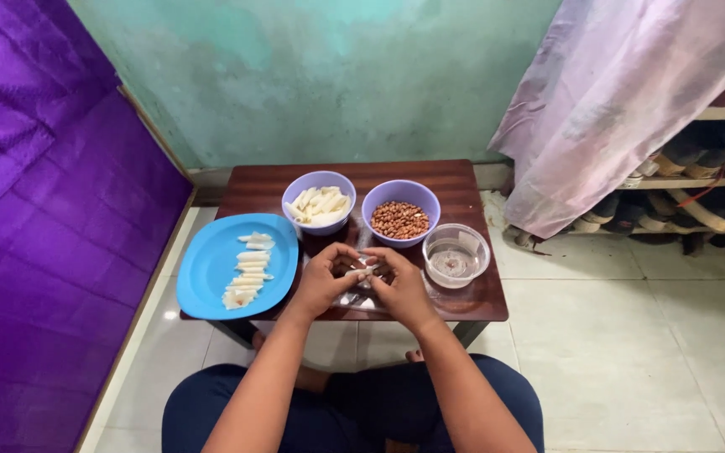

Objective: The person sits on the floor and wraps white, rectangular food items with thin, translucent sheets. They place peanuts inside the sheets before folding them into small packets and arranging them on a blue plate.

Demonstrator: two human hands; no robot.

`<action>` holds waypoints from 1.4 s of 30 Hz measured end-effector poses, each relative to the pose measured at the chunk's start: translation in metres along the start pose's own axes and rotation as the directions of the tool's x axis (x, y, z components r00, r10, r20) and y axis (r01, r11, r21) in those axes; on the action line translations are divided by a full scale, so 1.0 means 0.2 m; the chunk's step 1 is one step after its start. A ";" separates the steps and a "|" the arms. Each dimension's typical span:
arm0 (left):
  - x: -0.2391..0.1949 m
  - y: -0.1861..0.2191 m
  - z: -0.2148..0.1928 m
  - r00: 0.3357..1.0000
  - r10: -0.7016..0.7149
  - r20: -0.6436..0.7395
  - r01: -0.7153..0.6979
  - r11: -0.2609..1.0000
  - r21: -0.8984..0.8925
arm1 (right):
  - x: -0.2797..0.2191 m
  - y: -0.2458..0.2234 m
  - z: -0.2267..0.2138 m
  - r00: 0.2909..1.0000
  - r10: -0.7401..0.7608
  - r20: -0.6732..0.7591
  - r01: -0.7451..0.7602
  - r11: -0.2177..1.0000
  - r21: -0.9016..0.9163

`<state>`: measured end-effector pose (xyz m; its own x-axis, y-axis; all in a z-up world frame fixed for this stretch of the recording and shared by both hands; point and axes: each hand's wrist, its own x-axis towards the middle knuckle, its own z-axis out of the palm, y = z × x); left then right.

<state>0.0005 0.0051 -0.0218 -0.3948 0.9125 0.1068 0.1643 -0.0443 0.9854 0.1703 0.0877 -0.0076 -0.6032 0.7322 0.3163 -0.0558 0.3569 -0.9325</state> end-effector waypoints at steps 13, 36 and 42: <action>0.02 -0.04 0.00 0.999 -0.033 -0.012 0.032 0.996 -0.081 | 0.01 0.05 0.00 0.983 0.179 0.033 -0.182 0.972 0.150; 0.00 -0.01 -0.01 1.000 -0.014 -0.005 0.013 0.996 -0.083 | 0.01 -0.01 -0.01 0.976 0.195 0.092 -0.207 0.968 0.142; -0.01 0.00 -0.01 1.000 0.002 -0.010 -0.003 0.998 -0.057 | 0.02 -0.03 -0.02 0.977 0.172 0.123 -0.188 0.972 0.138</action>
<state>-0.0016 0.0029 -0.0209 -0.4037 0.9082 0.1102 0.1132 -0.0699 0.9911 0.1709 0.0911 -0.0006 -0.6969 0.7058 0.1275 -0.0501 0.1294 -0.9903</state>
